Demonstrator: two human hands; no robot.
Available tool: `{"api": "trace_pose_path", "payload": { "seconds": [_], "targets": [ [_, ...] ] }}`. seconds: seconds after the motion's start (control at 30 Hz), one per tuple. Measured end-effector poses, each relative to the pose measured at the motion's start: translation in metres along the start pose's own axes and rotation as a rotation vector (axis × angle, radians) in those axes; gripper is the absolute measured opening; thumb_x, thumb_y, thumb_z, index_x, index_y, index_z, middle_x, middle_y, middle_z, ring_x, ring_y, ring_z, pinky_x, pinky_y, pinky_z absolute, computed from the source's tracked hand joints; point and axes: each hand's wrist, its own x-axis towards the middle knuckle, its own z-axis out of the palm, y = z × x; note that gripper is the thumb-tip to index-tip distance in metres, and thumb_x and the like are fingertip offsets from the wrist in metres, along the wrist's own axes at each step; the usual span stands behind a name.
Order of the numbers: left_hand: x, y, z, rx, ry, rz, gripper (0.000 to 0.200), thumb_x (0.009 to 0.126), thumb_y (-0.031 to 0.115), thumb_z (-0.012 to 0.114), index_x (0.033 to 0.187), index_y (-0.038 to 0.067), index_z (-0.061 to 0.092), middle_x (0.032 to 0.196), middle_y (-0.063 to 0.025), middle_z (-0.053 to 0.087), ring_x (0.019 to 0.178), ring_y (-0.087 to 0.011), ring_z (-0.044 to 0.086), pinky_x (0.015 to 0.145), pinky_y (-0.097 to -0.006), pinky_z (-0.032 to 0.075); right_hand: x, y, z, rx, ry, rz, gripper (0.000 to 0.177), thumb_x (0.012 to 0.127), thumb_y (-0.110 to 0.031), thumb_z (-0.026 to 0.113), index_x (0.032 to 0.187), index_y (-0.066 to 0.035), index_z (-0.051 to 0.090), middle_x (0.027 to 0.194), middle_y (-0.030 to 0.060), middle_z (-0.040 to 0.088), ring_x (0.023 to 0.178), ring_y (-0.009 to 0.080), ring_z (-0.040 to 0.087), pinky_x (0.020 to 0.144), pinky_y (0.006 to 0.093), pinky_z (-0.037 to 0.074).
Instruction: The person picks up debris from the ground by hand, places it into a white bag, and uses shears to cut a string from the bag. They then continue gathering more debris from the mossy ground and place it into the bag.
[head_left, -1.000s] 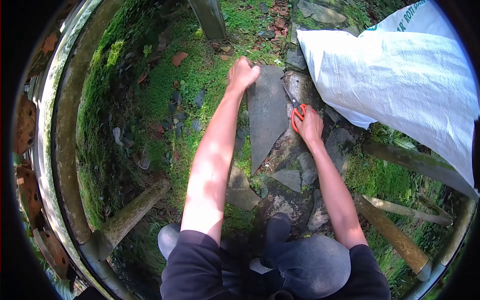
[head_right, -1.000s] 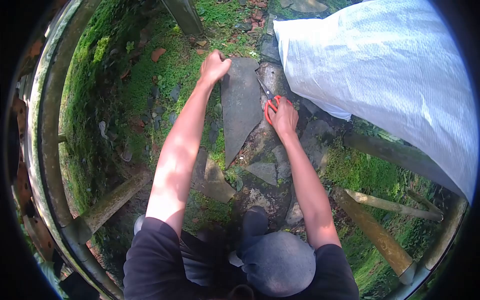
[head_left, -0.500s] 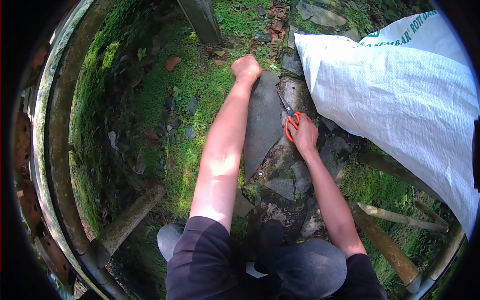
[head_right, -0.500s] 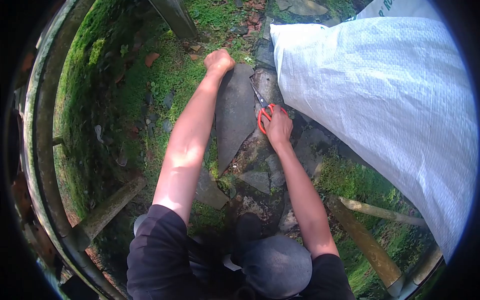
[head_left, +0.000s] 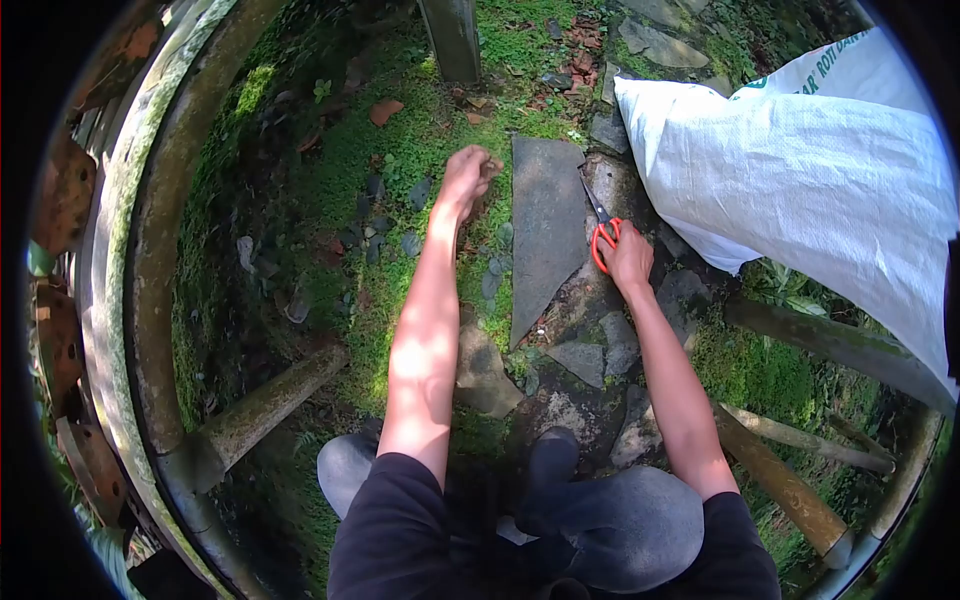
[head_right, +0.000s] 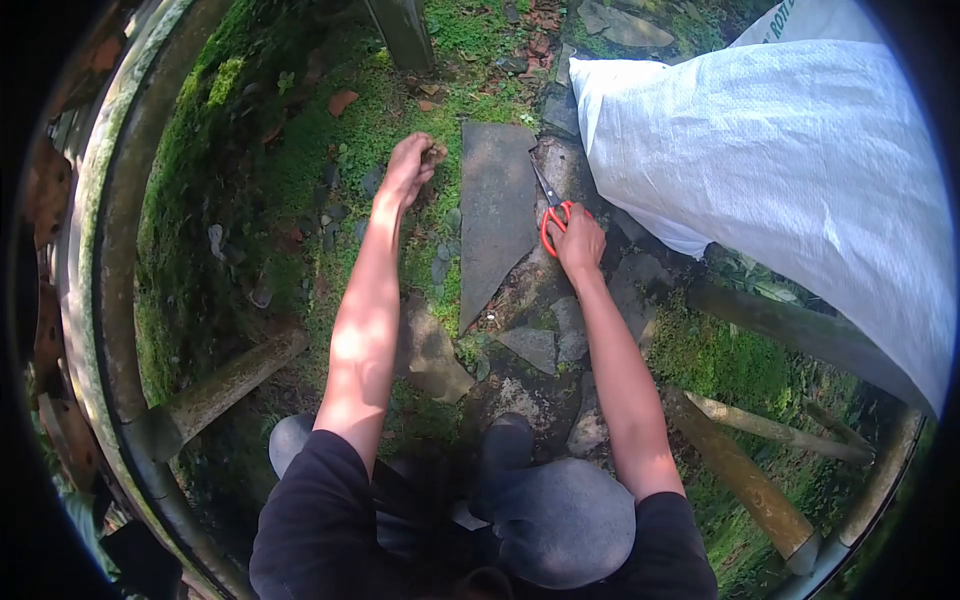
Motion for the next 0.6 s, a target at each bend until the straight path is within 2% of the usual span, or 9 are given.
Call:
{"api": "trace_pose_path", "payload": {
  "seconds": [0.1,0.23,0.4,0.5,0.53,0.6],
  "targets": [
    [-0.045,-0.016,-0.015,-0.026,0.041,-0.089,0.012,0.095,0.004,0.043,0.101,0.002,0.054,0.084,-0.0056,0.062,0.052,-0.0035,0.044,0.039,-0.0157,0.03,0.001,0.0,0.0,-0.009,0.001,0.001,0.045,0.08,-0.03,0.078,0.11,-0.002,0.06,0.096,0.0221,0.069,0.093,0.0414,0.067,0.081,0.049,0.052],
    [-0.098,-0.05,-0.043,-0.129,0.052,-0.088,0.012,0.093,0.005,0.044,0.095,0.004,0.056,0.075,-0.0025,0.054,0.052,-0.0053,0.042,0.037,-0.0183,0.029,-0.001,0.005,-0.001,0.019,-0.023,-0.016,0.046,0.081,-0.033,0.077,0.112,-0.004,0.06,0.1,0.0228,0.069,0.096,0.0407,0.066,0.083,0.0487,0.051],
    [-0.143,-0.046,-0.083,-0.445,0.213,-0.099,0.008,0.086,0.014,0.048,0.083,0.01,0.053,0.068,-0.0011,0.047,0.048,-0.0099,0.037,0.036,-0.022,0.025,-0.043,0.0,-0.011,0.272,0.079,0.093,0.036,0.081,-0.031,0.077,0.098,-0.002,0.064,0.088,0.0212,0.07,0.089,0.0405,0.068,0.077,0.0465,0.051],
    [-0.161,-0.034,-0.112,-0.486,0.261,-0.092,0.015,0.085,0.018,0.044,0.076,0.01,0.052,0.065,-0.0025,0.048,0.048,-0.0118,0.036,0.035,-0.0241,0.023,-0.081,0.006,-0.002,0.389,0.105,0.025,0.031,0.081,-0.027,0.078,0.091,-0.001,0.063,0.082,0.0202,0.07,0.086,0.04,0.068,0.075,0.0443,0.051],
    [-0.168,-0.026,-0.115,-0.494,0.246,-0.072,0.018,0.086,0.02,0.044,0.075,0.009,0.052,0.064,-0.003,0.048,0.047,-0.0121,0.036,0.035,-0.0251,0.022,-0.092,0.011,0.006,0.451,0.103,0.004,0.026,0.081,-0.021,0.079,0.087,-0.001,0.062,0.081,0.0187,0.07,0.08,0.0342,0.071,0.071,0.0412,0.053],
    [-0.177,-0.012,-0.117,-0.491,0.265,-0.044,0.02,0.089,0.022,0.044,0.075,0.009,0.052,0.062,-0.0028,0.048,0.045,-0.0122,0.036,0.035,-0.0253,0.022,-0.112,0.021,0.019,0.572,0.049,0.045,0.024,0.081,-0.018,0.078,0.087,-0.001,0.061,0.08,0.0172,0.07,0.074,0.0299,0.072,0.067,0.0394,0.054]
  ]
}}
